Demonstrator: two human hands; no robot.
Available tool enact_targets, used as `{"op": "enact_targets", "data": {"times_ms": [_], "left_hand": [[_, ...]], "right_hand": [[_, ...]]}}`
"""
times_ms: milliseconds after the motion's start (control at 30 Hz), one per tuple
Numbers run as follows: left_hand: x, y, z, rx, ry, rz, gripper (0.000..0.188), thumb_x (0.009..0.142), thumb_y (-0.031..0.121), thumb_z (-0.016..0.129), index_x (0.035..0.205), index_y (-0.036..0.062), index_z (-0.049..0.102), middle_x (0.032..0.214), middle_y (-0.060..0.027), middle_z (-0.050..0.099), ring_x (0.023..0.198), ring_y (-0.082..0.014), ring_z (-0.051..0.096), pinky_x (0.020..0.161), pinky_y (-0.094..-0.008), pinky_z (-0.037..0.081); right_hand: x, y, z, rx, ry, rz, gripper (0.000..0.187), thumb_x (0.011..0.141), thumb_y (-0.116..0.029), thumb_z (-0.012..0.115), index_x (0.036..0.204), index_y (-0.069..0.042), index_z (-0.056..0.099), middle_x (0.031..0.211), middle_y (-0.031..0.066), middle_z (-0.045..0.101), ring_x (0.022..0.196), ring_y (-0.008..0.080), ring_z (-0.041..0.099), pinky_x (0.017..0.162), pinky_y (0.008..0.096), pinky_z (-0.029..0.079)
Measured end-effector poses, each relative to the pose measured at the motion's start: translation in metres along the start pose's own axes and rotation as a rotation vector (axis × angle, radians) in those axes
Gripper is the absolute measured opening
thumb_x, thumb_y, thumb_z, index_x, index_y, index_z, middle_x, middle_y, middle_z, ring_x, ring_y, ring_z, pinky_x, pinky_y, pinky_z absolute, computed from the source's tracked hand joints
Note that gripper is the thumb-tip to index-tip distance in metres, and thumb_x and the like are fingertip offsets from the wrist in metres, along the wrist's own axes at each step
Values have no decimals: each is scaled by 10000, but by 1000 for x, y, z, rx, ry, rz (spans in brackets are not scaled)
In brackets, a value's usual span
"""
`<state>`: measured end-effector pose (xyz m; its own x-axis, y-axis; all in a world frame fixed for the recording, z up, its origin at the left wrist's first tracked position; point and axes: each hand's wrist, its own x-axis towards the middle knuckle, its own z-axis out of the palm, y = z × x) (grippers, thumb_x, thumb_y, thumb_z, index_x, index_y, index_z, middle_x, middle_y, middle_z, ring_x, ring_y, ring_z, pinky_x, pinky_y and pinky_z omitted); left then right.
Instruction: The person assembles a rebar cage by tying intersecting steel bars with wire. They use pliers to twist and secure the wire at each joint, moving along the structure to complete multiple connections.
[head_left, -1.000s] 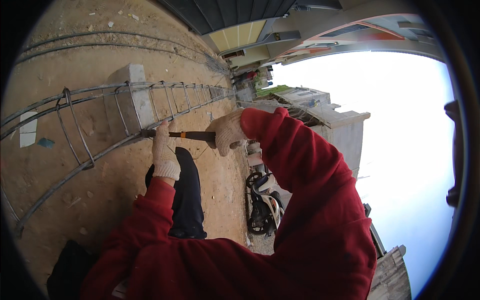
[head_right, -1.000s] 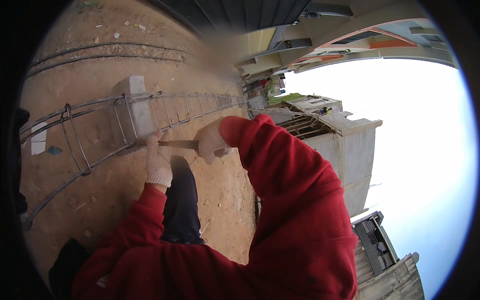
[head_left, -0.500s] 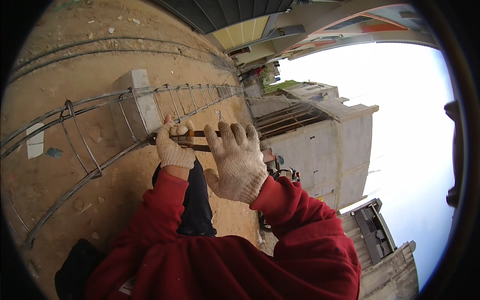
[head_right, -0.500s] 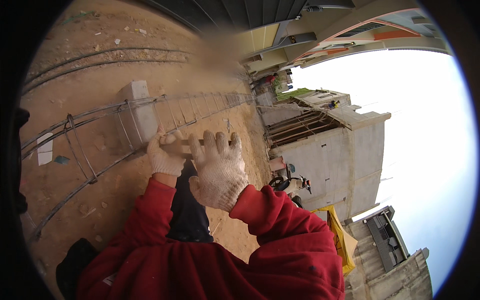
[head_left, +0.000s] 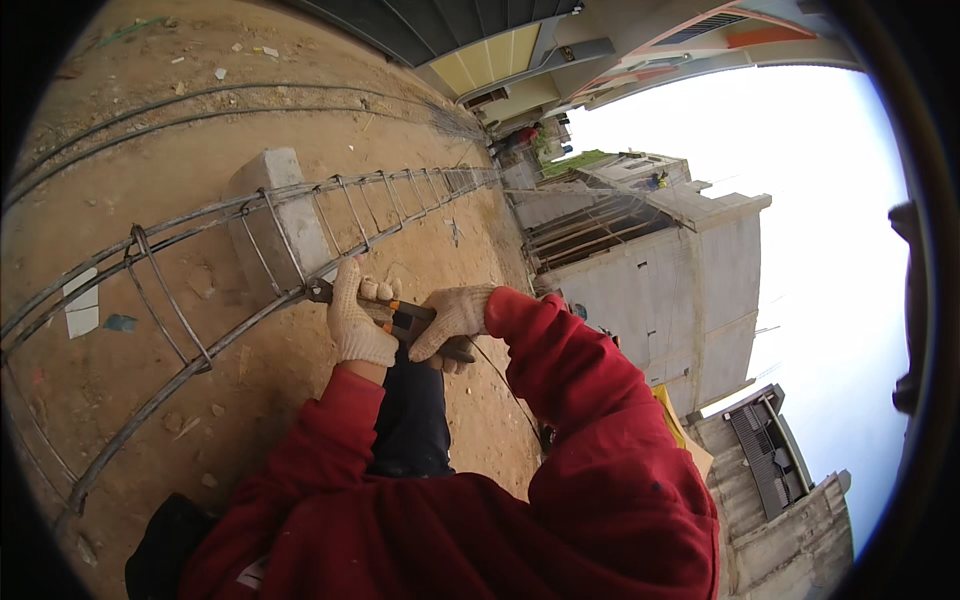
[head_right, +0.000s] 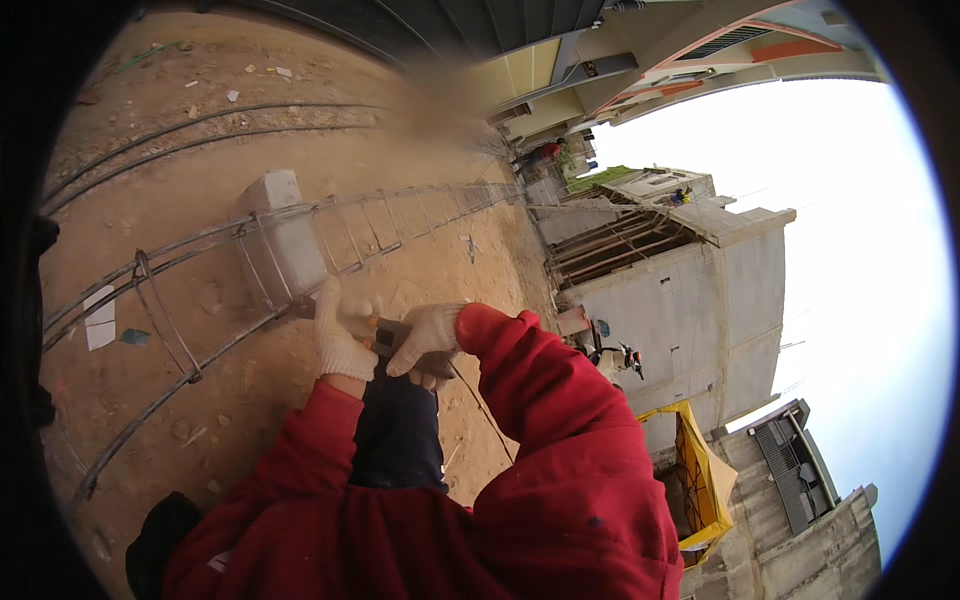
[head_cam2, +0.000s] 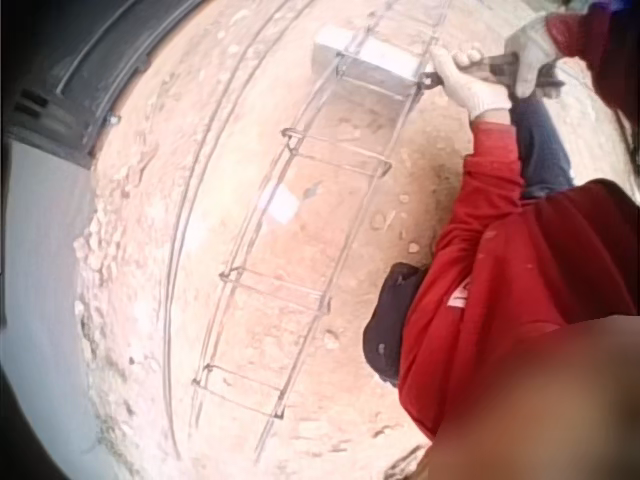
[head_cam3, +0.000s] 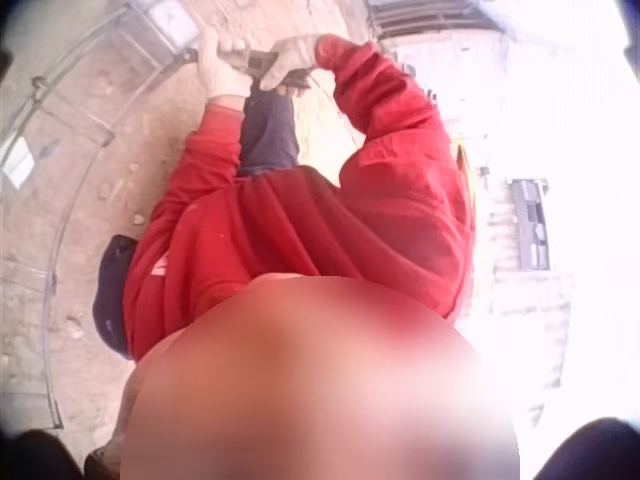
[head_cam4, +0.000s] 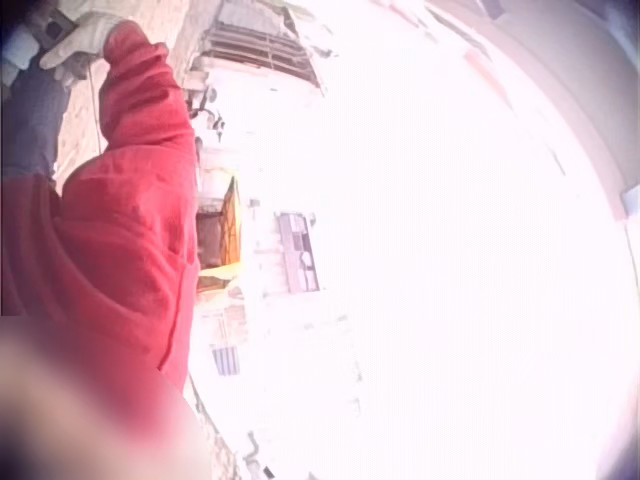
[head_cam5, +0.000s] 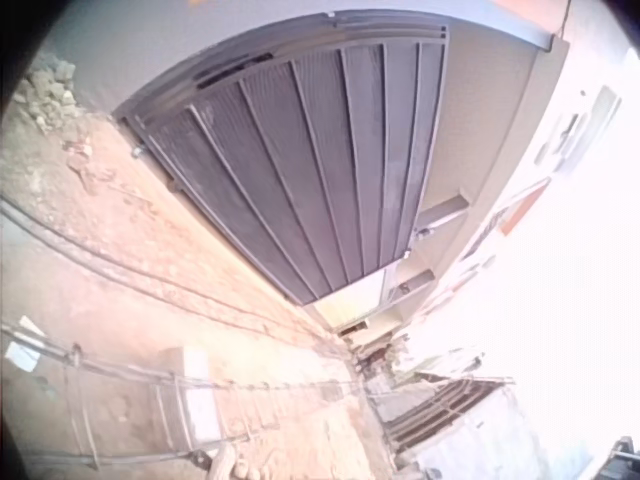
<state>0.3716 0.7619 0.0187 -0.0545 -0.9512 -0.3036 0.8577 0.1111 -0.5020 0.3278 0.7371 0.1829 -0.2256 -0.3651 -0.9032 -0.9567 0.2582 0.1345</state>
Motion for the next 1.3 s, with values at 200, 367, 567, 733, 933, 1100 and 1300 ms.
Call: {"op": "enact_targets", "data": {"times_ms": [200,367,567,733,933,1100,1300], "left_hand": [[9,-16,-11,-17,211,-58,206,954,261,692,1011,85,600,629,12,492,579,-161,507,737,-383,536],[1,-22,-13,-6,144,-120,188,948,260,698,950,93,613,721,-24,588,663,-187,580,750,-381,552],[11,-21,-70,222,361,-67,239,882,300,768,979,120,642,795,-37,640,720,-144,630,608,-295,530],[31,2,-161,190,391,5,78,868,105,623,826,109,558,830,-50,621,749,-199,626,665,-348,572],[57,63,-212,334,356,209,216,827,28,593,1042,41,611,1143,-162,630,1079,-331,657,877,-490,567],[69,95,-219,570,228,226,777,811,-59,562,1534,113,334,1418,-213,468,1249,-407,547,993,-512,513],[64,121,-229,661,176,15,715,846,-11,578,1521,90,366,1370,-134,530,1197,-323,578,1011,-535,503]], "right_hand": [[-37,27,48,-831,871,-278,494,793,-265,744,1197,-40,571,945,210,676,946,403,677,813,478,540],[-42,47,46,-936,797,-246,689,797,-234,717,1405,-95,424,1046,190,632,965,399,654,803,489,536],[19,60,7,-1163,736,-424,608,806,-119,695,1358,-101,440,981,165,642,886,381,680,708,484,557],[118,78,8,-1178,530,-735,528,861,-213,680,1327,-107,456,940,163,659,843,372,696,676,487,560],[217,101,37,-653,462,-867,583,919,-263,656,1415,-94,401,1028,195,671,865,408,677,689,504,533],[258,99,59,-133,373,-1070,565,943,-165,631,1441,-92,374,1006,175,667,769,349,699,671,441,552],[282,117,41,107,-24,-919,563,967,-115,577,1487,-80,363,1026,123,684,687,197,677,629,316,562]]}}
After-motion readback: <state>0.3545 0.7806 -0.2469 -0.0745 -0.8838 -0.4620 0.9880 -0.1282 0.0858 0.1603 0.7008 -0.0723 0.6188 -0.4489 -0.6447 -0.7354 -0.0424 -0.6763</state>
